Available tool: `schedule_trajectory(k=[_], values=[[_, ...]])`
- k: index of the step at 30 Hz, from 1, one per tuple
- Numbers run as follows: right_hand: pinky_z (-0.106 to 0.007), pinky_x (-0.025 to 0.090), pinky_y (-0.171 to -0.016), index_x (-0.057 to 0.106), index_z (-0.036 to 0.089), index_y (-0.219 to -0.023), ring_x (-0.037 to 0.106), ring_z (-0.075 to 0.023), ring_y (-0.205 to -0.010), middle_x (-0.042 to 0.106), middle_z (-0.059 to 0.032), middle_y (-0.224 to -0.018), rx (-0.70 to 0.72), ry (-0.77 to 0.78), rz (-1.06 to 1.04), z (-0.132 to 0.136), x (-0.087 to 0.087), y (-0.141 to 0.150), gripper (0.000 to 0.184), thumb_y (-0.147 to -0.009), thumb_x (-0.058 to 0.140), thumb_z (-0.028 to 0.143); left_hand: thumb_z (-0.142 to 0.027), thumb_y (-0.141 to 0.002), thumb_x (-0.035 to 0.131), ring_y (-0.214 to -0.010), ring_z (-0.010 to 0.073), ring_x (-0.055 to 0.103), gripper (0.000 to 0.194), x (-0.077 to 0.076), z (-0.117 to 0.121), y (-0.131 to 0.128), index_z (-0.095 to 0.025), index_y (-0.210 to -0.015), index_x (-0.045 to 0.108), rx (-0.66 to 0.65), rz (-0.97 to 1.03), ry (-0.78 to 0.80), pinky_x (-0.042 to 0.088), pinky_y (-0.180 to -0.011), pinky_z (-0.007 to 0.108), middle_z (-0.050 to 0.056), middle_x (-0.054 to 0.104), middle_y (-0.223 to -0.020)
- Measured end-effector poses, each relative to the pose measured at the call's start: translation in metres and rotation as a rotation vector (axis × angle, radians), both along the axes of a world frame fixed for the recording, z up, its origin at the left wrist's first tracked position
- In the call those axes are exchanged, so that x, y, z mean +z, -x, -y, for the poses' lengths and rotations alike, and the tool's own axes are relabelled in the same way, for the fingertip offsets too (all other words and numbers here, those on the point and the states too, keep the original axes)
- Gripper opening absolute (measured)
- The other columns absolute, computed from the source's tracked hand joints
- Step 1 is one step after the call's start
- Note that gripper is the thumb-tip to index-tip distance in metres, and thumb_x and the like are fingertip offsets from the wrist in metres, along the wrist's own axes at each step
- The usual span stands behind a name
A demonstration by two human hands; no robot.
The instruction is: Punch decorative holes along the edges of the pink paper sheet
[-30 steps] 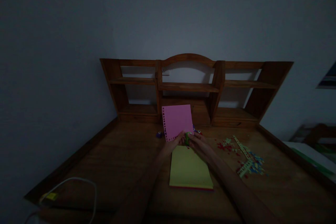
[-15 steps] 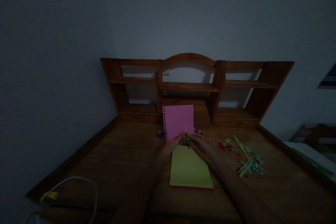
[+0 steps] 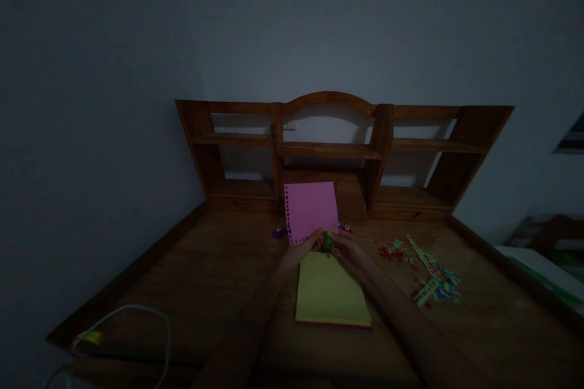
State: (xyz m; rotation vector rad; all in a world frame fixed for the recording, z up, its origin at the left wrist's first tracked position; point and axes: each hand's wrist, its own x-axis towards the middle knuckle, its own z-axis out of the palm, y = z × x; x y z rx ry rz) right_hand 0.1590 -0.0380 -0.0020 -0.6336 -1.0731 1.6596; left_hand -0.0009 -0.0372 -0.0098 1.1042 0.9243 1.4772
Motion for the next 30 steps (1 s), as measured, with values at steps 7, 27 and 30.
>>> schedule_trajectory(k=[7,27,30], values=[[-0.023,0.031,-0.047,0.074,0.015,-0.076,0.046,-0.0082,-0.052,0.065,-0.0018,-0.069,-0.013,-0.006,0.024,-0.001,-0.002,0.000,0.020,-0.068,0.084,0.031,-0.048,-0.067,0.080,-0.088,0.0219,0.068,0.044,-0.001,0.000,-0.001,-0.013,-0.092,0.071,-0.010,0.001,0.018,0.051,-0.092,0.040,0.014,0.072,-0.102],[-0.026,0.020,-0.046,0.070,0.017,-0.073,0.036,-0.0080,-0.048,0.061,-0.0002,-0.065,-0.076,-0.005,0.104,-0.003,-0.002,-0.001,0.024,-0.068,0.082,0.038,-0.056,-0.078,0.066,-0.073,0.0181,0.057,0.039,0.009,0.010,0.001,-0.018,-0.077,0.061,0.006,-0.315,-0.168,0.047,-0.072,0.033,0.005,0.063,-0.079],[-0.026,0.019,-0.045,0.069,0.017,-0.073,0.034,-0.0074,-0.047,0.060,0.0009,-0.063,-0.051,-0.014,0.108,-0.003,-0.002,-0.001,0.025,-0.070,0.081,0.039,-0.056,-0.083,0.060,-0.067,0.0170,0.055,0.039,0.017,0.017,0.002,-0.019,-0.072,0.058,-0.023,-0.347,-0.180,0.045,-0.067,0.031,0.003,0.060,-0.073]])
